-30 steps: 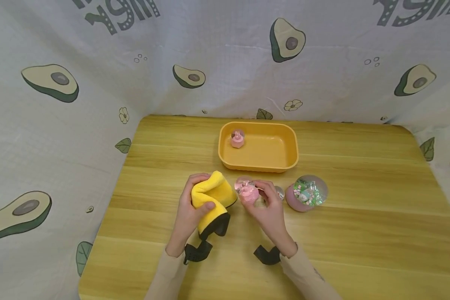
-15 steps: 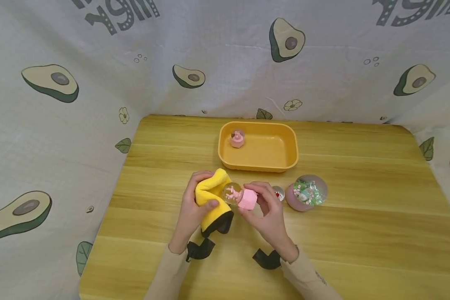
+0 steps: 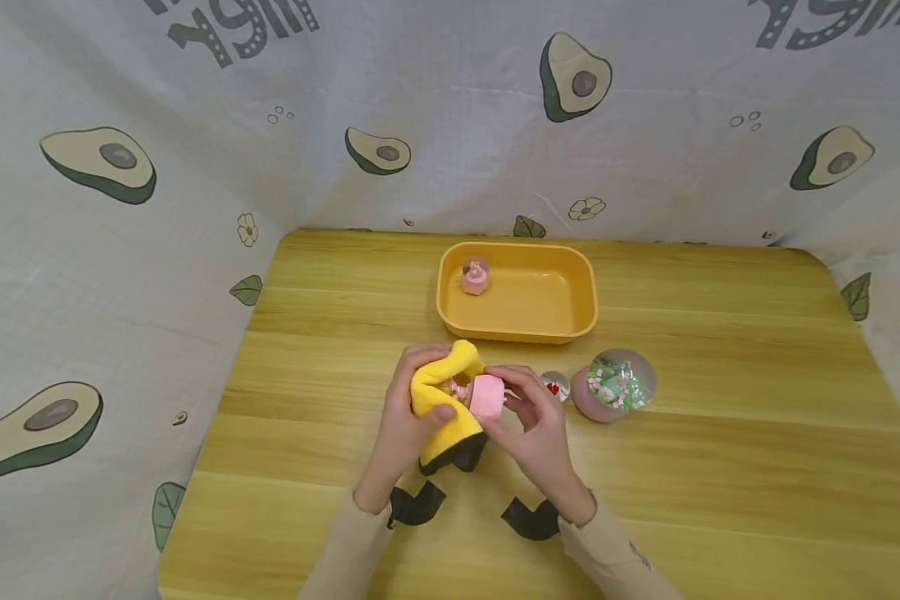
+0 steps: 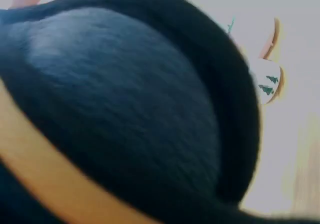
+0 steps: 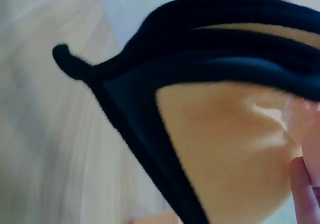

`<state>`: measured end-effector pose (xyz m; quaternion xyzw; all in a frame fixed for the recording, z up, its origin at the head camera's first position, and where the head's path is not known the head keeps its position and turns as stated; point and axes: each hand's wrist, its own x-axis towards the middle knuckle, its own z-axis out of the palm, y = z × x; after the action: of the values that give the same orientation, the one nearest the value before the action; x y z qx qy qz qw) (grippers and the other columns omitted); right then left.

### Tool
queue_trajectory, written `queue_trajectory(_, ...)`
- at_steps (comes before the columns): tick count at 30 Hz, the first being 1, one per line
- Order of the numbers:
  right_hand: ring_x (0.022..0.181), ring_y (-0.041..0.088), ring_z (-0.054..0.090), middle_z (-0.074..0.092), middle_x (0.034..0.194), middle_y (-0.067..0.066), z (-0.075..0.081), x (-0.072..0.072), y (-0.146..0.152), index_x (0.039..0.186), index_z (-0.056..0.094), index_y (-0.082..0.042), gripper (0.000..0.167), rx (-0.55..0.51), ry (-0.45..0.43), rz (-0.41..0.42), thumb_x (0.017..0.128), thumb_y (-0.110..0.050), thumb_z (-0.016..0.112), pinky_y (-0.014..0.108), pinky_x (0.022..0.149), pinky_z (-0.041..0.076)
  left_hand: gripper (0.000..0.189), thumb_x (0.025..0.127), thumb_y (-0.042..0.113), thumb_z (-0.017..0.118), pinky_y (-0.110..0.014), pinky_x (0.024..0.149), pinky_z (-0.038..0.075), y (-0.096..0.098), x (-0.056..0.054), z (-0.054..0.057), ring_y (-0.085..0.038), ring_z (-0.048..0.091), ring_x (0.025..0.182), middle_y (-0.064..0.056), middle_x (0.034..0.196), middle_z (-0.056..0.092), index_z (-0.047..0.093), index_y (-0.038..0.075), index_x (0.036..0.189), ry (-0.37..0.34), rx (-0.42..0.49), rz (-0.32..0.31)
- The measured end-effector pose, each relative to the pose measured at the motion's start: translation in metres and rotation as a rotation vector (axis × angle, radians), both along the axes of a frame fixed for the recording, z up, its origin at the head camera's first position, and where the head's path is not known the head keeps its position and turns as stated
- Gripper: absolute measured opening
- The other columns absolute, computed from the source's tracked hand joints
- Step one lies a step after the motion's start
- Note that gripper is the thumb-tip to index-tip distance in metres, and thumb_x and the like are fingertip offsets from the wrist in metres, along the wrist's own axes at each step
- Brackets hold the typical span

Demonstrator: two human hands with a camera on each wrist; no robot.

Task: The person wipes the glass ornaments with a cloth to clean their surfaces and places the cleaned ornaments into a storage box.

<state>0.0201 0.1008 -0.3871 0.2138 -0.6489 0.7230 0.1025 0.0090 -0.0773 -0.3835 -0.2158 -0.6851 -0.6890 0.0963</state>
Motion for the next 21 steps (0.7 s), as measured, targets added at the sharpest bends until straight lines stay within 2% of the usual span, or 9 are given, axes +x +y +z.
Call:
queue_trajectory(3,0.102,0.019,0.06,0.06,0.112,0.011,0.003,0.0,0.001,0.115,0.054,0.016,0.041,-0.012,-0.057,-0.004,0.077,0.012,0.071,0.029,0.083,0.052,0.067,0.093,0.054,0.053,-0.036,0.103,0.036,0.002,0.002,0.002,-0.03,0.038,0.124,-0.013,0.135,0.038,0.04,0.002,0.133,0.043,-0.057,-0.078)
queue_trajectory(5,0.099,0.019,0.062,0.061,0.11,0.009,0.005,0.0,0.002,0.113,0.054,0.018,0.038,-0.032,-0.108,-0.004,0.078,0.015,0.068,0.028,0.08,0.053,0.066,0.095,0.051,0.049,-0.036,0.105,0.032,0.001,0.004,0.004,-0.03,0.033,0.127,-0.012,0.139,0.032,0.035,0.003,0.138,0.035,-0.073,-0.134)
queue_trajectory(10,0.088,0.015,0.064,0.065,0.104,0.006,0.01,-0.001,0.004,0.111,0.055,0.018,0.031,-0.045,-0.301,-0.009,0.081,0.013,0.064,0.025,0.074,0.055,0.073,0.091,0.047,0.056,-0.037,0.105,0.031,-0.001,0.005,0.008,-0.031,0.029,0.128,-0.012,0.142,0.026,0.028,0.004,0.142,0.044,-0.116,-0.202)
queue_trajectory(12,0.084,0.014,0.064,0.066,0.1,0.005,0.012,-0.002,0.004,0.111,0.056,0.018,0.029,-0.038,-0.383,0.005,0.084,0.009,0.062,0.025,0.072,0.055,0.074,0.09,0.046,0.059,-0.037,0.104,0.032,-0.002,0.004,0.008,-0.032,0.031,0.128,-0.013,0.141,0.027,0.028,0.003,0.142,0.062,-0.134,-0.198)
queue_trajectory(16,0.08,0.013,0.064,0.067,0.093,0.006,0.015,-0.005,0.008,0.11,0.055,0.018,0.027,-0.041,-0.512,0.1,0.09,0.0,0.057,0.026,0.072,0.055,0.072,0.089,0.044,0.063,-0.037,0.102,0.035,-0.002,0.004,0.009,-0.032,0.035,0.125,-0.014,0.139,0.031,0.031,0.003,0.139,0.081,-0.149,-0.165)
queue_trajectory(21,0.081,0.012,0.063,0.067,0.093,0.005,0.017,-0.008,0.013,0.11,0.055,0.018,0.03,-0.055,-0.595,0.243,0.097,-0.009,0.05,0.026,0.075,0.054,0.071,0.087,0.046,0.065,-0.036,0.099,0.039,-0.002,0.003,0.008,-0.03,0.04,0.121,-0.013,0.137,0.036,0.037,0.004,0.137,0.077,-0.141,-0.133)
